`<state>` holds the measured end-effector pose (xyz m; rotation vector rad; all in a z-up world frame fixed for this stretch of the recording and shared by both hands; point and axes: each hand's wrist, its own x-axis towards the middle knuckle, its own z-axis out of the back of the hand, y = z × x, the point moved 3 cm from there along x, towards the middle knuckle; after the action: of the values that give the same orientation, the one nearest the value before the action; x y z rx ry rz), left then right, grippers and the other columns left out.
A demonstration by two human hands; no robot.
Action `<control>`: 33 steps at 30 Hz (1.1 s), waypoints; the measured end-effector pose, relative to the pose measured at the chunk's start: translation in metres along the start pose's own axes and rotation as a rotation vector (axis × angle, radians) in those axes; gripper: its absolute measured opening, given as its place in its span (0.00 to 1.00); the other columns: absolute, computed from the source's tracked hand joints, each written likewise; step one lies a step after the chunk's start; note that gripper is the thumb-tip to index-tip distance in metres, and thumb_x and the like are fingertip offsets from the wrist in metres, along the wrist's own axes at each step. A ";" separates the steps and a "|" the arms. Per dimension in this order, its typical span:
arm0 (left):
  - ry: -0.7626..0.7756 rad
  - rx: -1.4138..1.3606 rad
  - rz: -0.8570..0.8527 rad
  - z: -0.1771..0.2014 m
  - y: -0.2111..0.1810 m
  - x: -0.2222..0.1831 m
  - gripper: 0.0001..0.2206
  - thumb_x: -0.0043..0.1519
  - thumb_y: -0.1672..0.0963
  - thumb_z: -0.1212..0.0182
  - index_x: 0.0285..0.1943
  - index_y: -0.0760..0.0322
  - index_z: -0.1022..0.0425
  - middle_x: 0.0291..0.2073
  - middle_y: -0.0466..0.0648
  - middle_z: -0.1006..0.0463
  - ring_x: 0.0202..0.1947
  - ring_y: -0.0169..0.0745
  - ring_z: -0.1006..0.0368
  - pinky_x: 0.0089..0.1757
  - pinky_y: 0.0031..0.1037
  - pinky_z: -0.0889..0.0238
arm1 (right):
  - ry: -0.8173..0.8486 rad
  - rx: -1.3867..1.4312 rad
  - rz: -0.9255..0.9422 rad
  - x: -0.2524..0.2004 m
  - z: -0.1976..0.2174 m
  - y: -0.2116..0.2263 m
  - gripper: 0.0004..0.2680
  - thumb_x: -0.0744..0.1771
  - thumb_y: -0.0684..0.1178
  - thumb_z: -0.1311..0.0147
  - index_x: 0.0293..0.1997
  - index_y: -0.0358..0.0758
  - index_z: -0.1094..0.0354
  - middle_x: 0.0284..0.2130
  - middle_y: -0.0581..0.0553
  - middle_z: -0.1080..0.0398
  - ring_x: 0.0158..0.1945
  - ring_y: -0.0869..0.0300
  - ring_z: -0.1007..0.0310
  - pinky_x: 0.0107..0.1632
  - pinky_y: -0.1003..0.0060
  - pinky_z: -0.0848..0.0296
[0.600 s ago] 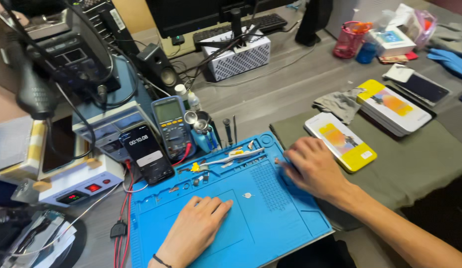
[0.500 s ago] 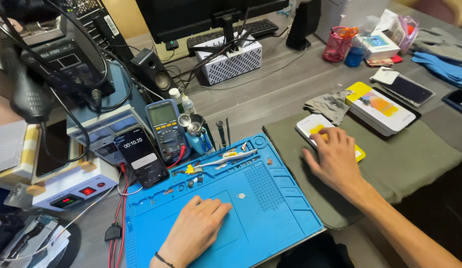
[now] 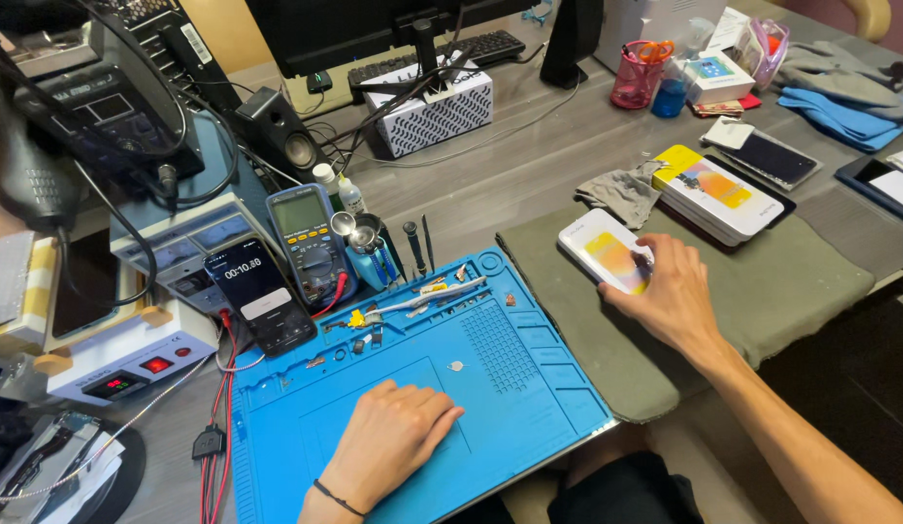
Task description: The person removes plastic wrapping from a mobile repair kit box, opens it by hand, and takes out a mobile phone battery, a repair manual, and a replacement screen assembly.
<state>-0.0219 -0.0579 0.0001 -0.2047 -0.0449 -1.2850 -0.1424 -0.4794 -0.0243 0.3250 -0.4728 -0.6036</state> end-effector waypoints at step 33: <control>-0.750 -0.795 0.407 0.103 0.006 -0.091 0.14 0.76 0.56 0.41 0.68 0.62 0.24 0.62 0.49 0.16 0.61 0.42 0.19 0.61 0.30 0.27 | 0.200 0.952 0.878 -0.094 -0.053 0.277 0.24 0.67 0.39 0.32 0.66 0.34 0.48 0.55 0.32 0.29 0.53 0.51 0.18 0.55 0.59 0.09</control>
<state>-0.0336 0.0478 0.0874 -1.3051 -0.1241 -0.7042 -0.0547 -0.1983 0.0170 0.9957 -0.6261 0.5527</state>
